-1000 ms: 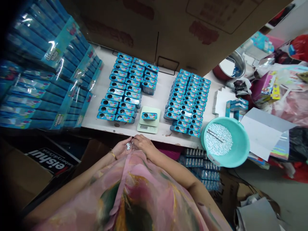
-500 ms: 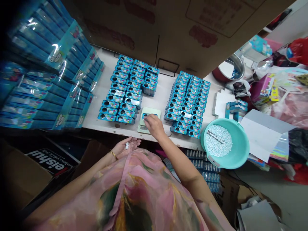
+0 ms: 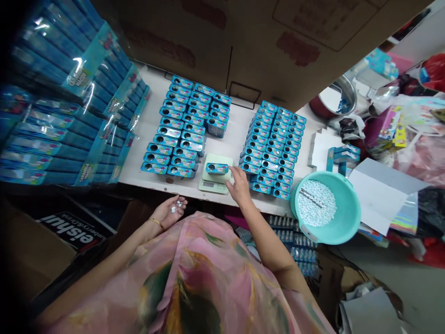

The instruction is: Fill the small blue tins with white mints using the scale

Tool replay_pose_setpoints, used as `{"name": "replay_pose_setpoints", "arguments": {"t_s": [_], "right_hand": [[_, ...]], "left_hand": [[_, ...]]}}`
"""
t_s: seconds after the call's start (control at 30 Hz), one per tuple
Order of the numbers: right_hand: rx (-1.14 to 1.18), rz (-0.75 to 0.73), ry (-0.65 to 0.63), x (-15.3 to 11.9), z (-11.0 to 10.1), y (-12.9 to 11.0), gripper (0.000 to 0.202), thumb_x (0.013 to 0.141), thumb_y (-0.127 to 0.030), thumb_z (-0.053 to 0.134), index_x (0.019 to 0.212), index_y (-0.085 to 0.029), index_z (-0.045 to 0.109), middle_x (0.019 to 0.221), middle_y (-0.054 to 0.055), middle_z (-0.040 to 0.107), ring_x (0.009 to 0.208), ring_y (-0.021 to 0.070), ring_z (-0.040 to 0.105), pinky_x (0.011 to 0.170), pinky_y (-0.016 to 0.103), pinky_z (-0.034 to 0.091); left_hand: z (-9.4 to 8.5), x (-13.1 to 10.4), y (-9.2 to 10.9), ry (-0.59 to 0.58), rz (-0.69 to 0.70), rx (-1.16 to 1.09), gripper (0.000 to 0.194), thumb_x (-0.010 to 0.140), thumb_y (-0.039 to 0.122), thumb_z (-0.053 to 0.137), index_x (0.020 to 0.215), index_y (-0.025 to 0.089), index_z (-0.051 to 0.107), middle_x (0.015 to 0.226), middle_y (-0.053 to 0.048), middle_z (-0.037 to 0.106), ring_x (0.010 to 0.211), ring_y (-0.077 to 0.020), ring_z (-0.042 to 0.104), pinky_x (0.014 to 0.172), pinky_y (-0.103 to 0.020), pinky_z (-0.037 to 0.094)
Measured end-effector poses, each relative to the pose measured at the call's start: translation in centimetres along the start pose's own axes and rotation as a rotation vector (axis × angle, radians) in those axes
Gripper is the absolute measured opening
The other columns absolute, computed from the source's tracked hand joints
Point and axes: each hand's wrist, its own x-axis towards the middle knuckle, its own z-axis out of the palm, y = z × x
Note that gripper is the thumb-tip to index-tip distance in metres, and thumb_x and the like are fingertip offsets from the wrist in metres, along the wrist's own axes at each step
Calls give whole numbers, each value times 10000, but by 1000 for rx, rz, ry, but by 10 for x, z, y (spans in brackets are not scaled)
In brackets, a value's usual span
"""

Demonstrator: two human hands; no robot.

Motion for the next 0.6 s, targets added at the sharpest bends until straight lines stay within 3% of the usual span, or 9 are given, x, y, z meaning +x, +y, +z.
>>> {"name": "replay_pose_setpoints", "arguments": {"t_s": [0.27, 0.43, 0.6], "right_hand": [[-64, -19, -117, 24, 12, -5, 531, 725, -193, 517, 1234, -203, 365, 1214, 88, 384, 1105, 221, 370, 909, 379, 364], [-76, -67, -153, 36, 16, -5, 397, 735, -165, 506, 1130, -178, 469, 1090, 89, 473, 1012, 216, 434, 865, 359, 387], [-59, -38, 20, 84, 22, 5, 327, 745, -192, 502, 1068, -139, 505, 982, 97, 514, 924, 213, 465, 832, 351, 397]], "left_hand": [[-6, -1, 6, 44, 12, -46, 193, 798, 121, 394, 686, 103, 550, 589, -78, 579, 472, -89, 519, 366, -157, 393], [-15, -4, 13, 70, 30, -75, 178, 793, 106, 406, 688, 95, 549, 607, -78, 582, 479, -84, 522, 376, -155, 397], [-25, -7, 22, 105, 52, -102, 178, 802, 110, 402, 695, 101, 545, 609, -68, 579, 489, -81, 526, 381, -153, 403]]}}
